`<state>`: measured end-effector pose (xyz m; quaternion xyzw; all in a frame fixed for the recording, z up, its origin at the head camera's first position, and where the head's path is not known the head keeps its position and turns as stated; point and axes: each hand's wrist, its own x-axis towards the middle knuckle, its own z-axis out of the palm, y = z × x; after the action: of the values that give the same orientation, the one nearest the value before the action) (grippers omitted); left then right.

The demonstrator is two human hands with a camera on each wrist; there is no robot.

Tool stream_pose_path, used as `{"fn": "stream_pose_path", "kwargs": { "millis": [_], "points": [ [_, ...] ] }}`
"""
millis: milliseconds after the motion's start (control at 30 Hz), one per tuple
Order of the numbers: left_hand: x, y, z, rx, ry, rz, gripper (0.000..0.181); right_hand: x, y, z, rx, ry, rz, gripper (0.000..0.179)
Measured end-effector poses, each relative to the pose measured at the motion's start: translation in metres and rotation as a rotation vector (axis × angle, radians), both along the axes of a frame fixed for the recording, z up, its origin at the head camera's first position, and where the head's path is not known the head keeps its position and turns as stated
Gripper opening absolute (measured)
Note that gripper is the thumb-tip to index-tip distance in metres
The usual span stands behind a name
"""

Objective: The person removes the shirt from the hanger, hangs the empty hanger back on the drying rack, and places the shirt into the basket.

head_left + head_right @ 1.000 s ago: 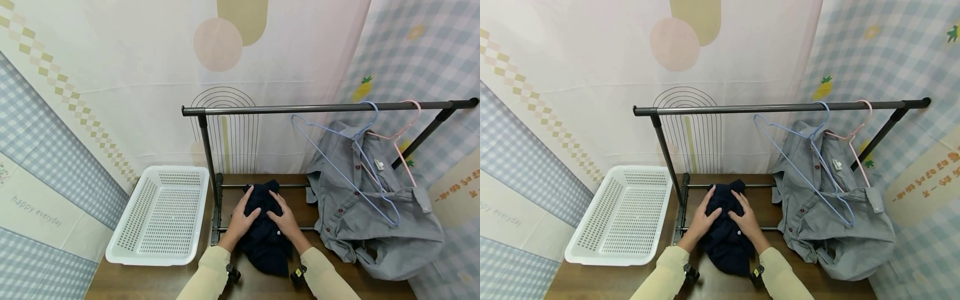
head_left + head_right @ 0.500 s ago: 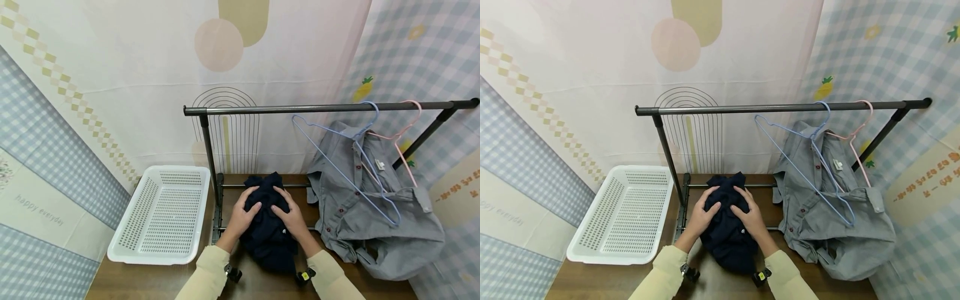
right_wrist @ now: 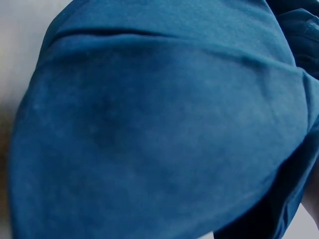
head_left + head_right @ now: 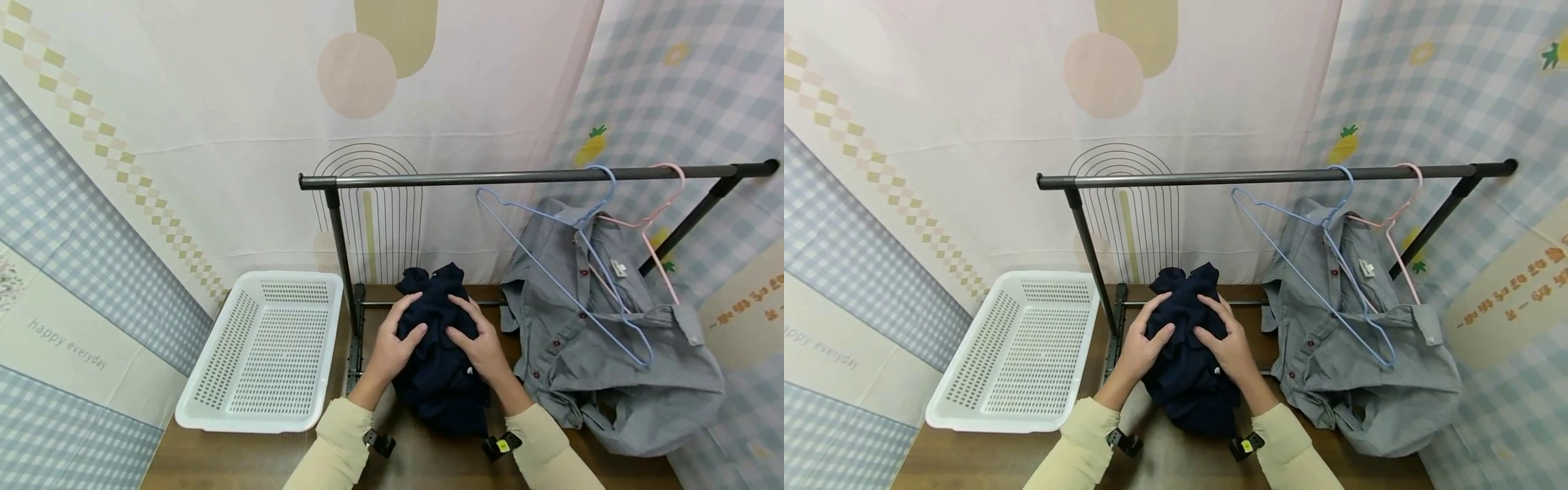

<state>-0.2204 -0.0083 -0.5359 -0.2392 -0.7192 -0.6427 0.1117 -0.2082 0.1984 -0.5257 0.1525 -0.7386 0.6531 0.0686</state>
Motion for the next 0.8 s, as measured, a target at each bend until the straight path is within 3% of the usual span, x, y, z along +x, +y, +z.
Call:
{"fn": "stream_pose_path", "kwargs": {
  "millis": [400,800],
  "points": [
    [0.006,-0.006,0.023,-0.024,0.013,-0.004,0.058,0.007,-0.006,0.024,0.006,-0.007,-0.004,0.058],
    [0.024,-0.031,0.04,-0.067,0.007,0.056,0.06,0.014,-0.037,0.023,-0.077,-0.014,0.031,0.058]
  ]
}}
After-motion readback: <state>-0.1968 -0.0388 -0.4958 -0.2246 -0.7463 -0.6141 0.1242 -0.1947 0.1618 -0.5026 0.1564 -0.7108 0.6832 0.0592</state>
